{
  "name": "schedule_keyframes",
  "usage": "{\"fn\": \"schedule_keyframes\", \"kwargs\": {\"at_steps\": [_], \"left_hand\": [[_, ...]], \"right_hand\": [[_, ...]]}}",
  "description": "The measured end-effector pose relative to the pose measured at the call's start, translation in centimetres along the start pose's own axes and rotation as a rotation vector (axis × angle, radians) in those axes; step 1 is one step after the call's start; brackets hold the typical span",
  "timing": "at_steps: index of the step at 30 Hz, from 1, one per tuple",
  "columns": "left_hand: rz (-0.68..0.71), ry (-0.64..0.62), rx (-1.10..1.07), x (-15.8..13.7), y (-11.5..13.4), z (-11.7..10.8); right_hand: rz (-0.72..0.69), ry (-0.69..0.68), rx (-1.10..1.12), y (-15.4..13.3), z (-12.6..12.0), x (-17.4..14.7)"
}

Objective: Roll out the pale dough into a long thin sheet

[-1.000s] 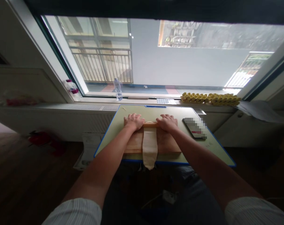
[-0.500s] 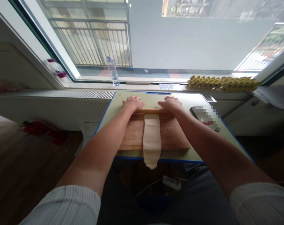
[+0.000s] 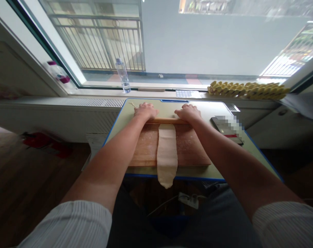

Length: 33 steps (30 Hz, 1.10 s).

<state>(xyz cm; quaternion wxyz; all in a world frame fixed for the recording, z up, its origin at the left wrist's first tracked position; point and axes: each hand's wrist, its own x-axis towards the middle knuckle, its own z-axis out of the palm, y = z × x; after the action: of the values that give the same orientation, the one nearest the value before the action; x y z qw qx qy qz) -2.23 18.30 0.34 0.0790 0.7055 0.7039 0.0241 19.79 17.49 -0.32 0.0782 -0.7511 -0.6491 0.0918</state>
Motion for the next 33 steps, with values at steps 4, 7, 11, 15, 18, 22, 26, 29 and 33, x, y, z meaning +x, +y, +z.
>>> {"fn": "schedule_keyframes", "kwargs": {"at_steps": [4,7,11,15,18,22,26,29,33], "left_hand": [[0.002,-0.003,0.012,-0.5,0.0,0.0],[0.008,0.001,0.017,-1.0,0.0,-0.1],[0.017,-0.016,0.021,-1.6,0.0,-0.1],[0.02,-0.039,0.015,-2.0,0.0,0.0],[0.018,-0.036,-0.002,-2.4,-0.1,0.1],[0.024,-0.034,-0.015,-3.3,-0.3,0.4],[0.022,-0.038,-0.026,-4.6,-0.4,0.6],[0.04,-0.003,-0.018,-5.9,-0.4,0.7],[0.069,0.054,-0.001,-8.0,-0.3,0.8]], "right_hand": [[-0.009,0.012,-0.004,0.0,-0.1,-0.6],[-0.004,0.011,-0.009,0.0,-0.1,-0.9],[0.0,-0.002,-0.014,0.0,-0.3,-1.6],[0.002,-0.012,-0.012,-0.1,-0.5,-2.5],[0.013,-0.025,-0.004,-0.1,-0.6,-3.1],[0.015,-0.035,0.005,-0.1,-0.7,-4.0],[0.005,-0.057,-0.009,0.0,-0.8,-5.2],[-0.004,-0.055,-0.029,0.1,-0.9,-6.4],[-0.046,-0.035,-0.077,0.3,-1.1,-8.4]]}}
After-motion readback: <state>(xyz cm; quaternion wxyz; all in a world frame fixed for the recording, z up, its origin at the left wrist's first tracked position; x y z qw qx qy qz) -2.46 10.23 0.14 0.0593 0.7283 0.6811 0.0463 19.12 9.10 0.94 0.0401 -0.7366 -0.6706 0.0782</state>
